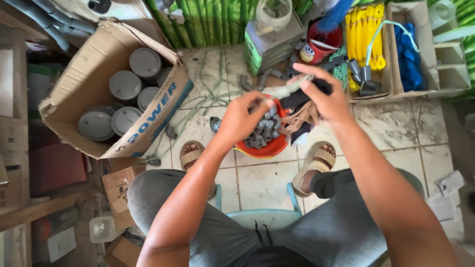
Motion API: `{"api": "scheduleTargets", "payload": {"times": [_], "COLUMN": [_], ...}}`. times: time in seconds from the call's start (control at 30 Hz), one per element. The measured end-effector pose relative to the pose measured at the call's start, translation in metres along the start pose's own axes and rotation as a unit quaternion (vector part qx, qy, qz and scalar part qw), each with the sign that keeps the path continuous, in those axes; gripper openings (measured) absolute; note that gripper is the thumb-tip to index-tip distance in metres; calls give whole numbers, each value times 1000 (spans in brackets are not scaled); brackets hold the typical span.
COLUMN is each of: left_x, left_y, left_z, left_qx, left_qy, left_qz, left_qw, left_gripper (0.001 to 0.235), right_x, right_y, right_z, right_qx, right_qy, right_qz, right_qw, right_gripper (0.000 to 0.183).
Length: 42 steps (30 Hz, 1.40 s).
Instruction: Sorting through a bucket of PVC pipe fittings and connectors to find or organize specific parts.
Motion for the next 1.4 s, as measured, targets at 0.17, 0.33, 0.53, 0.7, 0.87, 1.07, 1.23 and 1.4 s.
{"api": "scheduleTargets", "payload": {"times": [0.17,0.33,0.53,0.7,0.87,1.07,1.23,1.4], "left_x": [4,5,5,6,5,2,-4,-4], "left_y": [-10,-7,-11,-21,-23,-35,-38,-26], "left_z": [7,15,5,-3,1,-13,-17,-2], "left_qx": [49,80,22,25,46,105,-12,-266], "left_qy": [-101,-123,-142,-164,-135,-54,-111,-64], "left_qz": [-64,-77,-99,-81,-105,-169,-189,-299], "left_qw": [992,986,985,983,984,979,976,914], "left_gripper": [26,25,29,29,26,25,46,51], "right_x": [30,62,78,71,73,88,65,39], "right_y": [22,59,112,142,143,100,67,36], "right_z": [-97,-244,-338,-322,-303,-393,-206,-110], "right_qx": [-89,-220,-382,-474,-518,-282,-114,-60], "right_qy": [46,96,199,299,225,181,145,85], "right_qz": [11,94,102,103,111,51,62,3], "right_qw": [995,966,897,822,818,941,981,995], "right_gripper": [28,31,45,53,48,47,43,43]}}
Point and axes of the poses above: each hand's wrist, its own x-axis towards the middle knuckle, its own y-axis out of the palm, z = x × y, the point moved 2 cm from there along x, towards the middle knuckle, and after that the axes turned 13 degrees about y, right-handed, at the moved point
